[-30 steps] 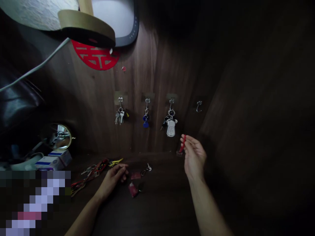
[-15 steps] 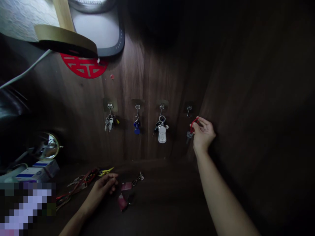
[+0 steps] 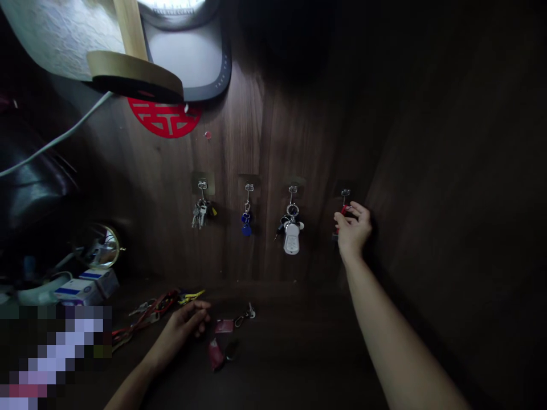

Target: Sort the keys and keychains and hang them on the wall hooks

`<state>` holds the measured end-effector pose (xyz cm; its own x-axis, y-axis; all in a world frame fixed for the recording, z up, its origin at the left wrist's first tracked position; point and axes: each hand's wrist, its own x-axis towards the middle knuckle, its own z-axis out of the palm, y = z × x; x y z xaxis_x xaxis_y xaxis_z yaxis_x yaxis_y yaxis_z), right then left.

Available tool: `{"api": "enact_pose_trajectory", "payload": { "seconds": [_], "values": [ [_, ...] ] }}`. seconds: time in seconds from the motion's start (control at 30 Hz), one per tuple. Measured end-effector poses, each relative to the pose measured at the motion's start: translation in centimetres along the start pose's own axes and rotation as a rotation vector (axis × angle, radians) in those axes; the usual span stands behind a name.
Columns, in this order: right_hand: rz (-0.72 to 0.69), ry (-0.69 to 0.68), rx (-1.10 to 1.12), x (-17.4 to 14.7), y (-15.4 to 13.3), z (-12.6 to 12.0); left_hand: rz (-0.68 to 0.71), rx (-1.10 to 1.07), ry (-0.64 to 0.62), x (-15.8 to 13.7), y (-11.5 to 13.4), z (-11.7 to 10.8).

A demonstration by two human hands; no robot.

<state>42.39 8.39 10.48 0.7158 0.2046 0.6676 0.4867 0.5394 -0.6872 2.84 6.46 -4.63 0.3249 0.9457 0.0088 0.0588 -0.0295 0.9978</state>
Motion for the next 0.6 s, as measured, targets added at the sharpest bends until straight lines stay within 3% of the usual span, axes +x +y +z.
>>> {"api": "enact_pose_trajectory", "payload": {
  "seconds": [0.3,0.6],
  "values": [
    [0.034,-0.01,-0.003,-2.0,2.2,-0.7,0.007,0.018,-0.014,0.0,0.1,0.0],
    [0.079,0.003,-0.007,-6.3,3.5,-1.8,0.028,-0.005,-0.033,0.1,-0.4,-0.2]
  ]
}}
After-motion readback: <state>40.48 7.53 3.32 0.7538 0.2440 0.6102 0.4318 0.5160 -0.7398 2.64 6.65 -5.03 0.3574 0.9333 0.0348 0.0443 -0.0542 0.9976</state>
